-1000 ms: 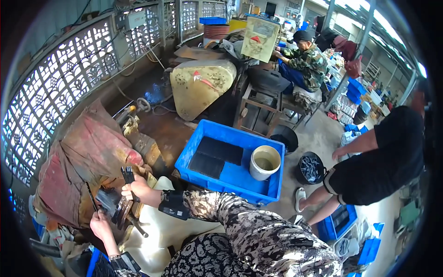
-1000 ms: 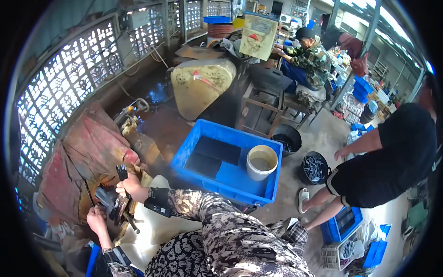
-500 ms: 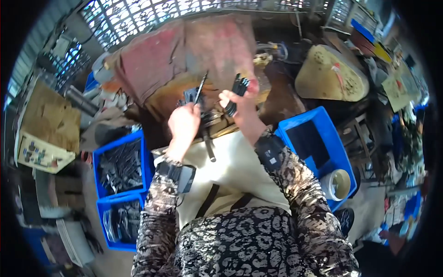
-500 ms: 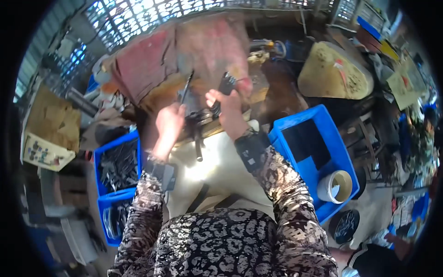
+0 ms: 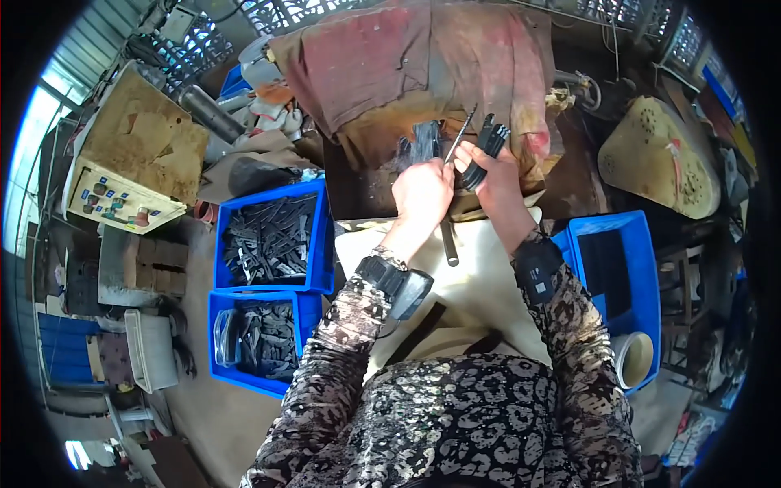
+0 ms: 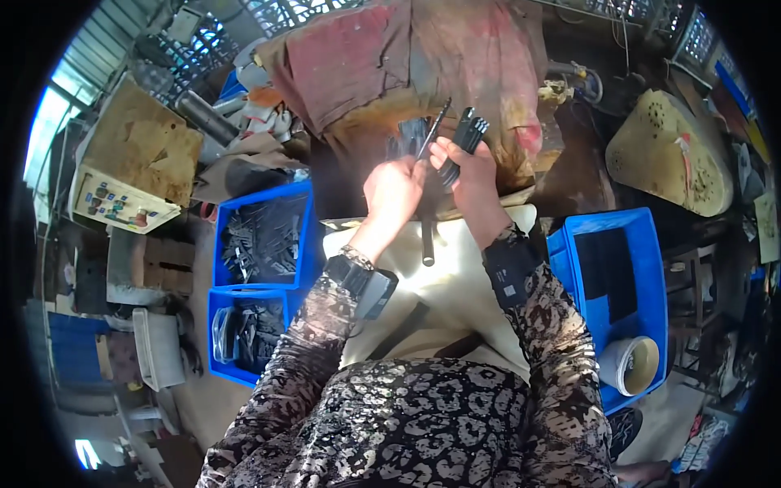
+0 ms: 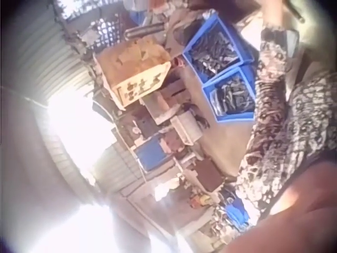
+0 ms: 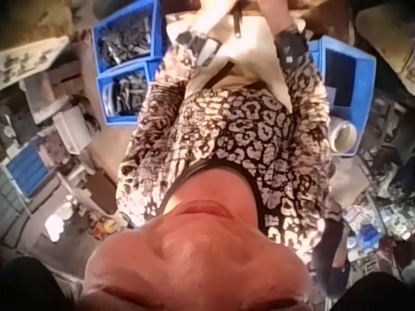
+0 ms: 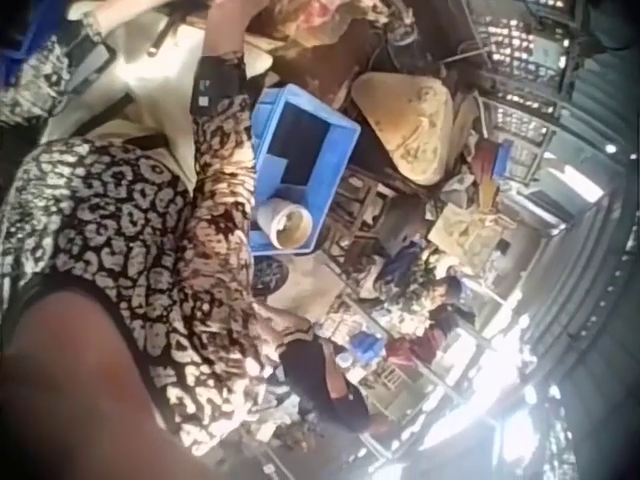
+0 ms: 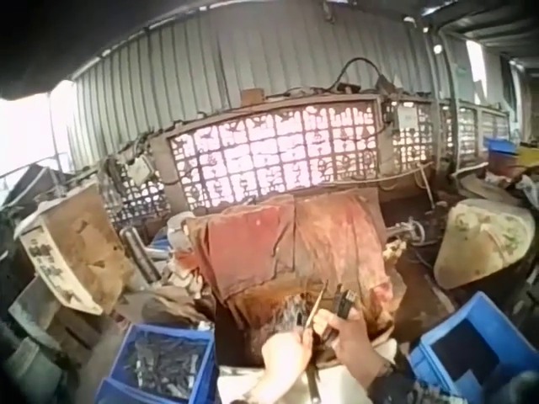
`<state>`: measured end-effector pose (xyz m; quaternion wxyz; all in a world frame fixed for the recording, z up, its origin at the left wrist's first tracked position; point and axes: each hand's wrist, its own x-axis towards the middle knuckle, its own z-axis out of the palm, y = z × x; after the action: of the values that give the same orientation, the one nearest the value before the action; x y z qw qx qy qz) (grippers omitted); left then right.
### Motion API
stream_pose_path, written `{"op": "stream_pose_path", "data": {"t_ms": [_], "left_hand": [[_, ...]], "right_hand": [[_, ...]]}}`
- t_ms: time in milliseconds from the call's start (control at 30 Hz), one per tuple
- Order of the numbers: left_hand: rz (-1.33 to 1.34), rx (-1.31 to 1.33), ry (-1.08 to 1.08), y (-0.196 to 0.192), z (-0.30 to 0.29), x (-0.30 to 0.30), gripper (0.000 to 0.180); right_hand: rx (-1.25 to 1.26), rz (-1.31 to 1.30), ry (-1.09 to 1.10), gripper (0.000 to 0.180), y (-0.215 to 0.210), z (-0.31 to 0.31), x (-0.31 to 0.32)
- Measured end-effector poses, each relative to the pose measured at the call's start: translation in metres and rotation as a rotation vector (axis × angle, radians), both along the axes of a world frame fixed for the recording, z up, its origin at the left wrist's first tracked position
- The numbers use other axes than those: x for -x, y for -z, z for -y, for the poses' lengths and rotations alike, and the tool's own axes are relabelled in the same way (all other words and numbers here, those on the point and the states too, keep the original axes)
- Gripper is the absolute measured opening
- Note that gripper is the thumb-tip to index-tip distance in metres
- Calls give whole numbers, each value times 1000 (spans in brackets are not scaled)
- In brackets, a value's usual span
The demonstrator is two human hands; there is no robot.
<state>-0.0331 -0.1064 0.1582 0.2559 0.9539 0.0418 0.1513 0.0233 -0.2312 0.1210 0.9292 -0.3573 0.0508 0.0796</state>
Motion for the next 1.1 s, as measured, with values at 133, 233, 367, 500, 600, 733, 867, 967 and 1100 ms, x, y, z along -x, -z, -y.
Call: {"op": "stream_pose_path", "data": {"t_ms": [133, 233, 367, 500, 600, 733, 867, 967, 1100], "left_hand": [[-110, 216, -16, 7, -7, -1, 29], [-161, 341, -25, 14, -12, -4, 29], [-163, 348, -49, 21, -13, -2, 28], [-77, 128, -43, 17, 1, 3, 28], [23, -129, -9, 18, 13, 5, 27], [91, -215, 106, 36, -7, 11, 22], [-155, 826, 129, 41, -37, 18, 41], [-280, 878, 91, 24, -76, 12, 46], [-199, 964, 149, 57, -130, -25, 39]], "right_hand": [[36, -1, 1, 27, -4, -1, 3], [76, 17, 6, 28, -5, -1, 7], [70, 23, -9, 25, -2, -7, 10], [86, 38, 7, 19, 4, -10, 8], [175, 108, 25, 13, 4, -20, 9], [90, 18, 29, 5, 7, -38, 14], [126, -57, 47, 8, 12, -13, 8], [228, -41, -21, 10, 19, 4, 0], [585, 124, -97, 10, 23, 22, -22]]}}
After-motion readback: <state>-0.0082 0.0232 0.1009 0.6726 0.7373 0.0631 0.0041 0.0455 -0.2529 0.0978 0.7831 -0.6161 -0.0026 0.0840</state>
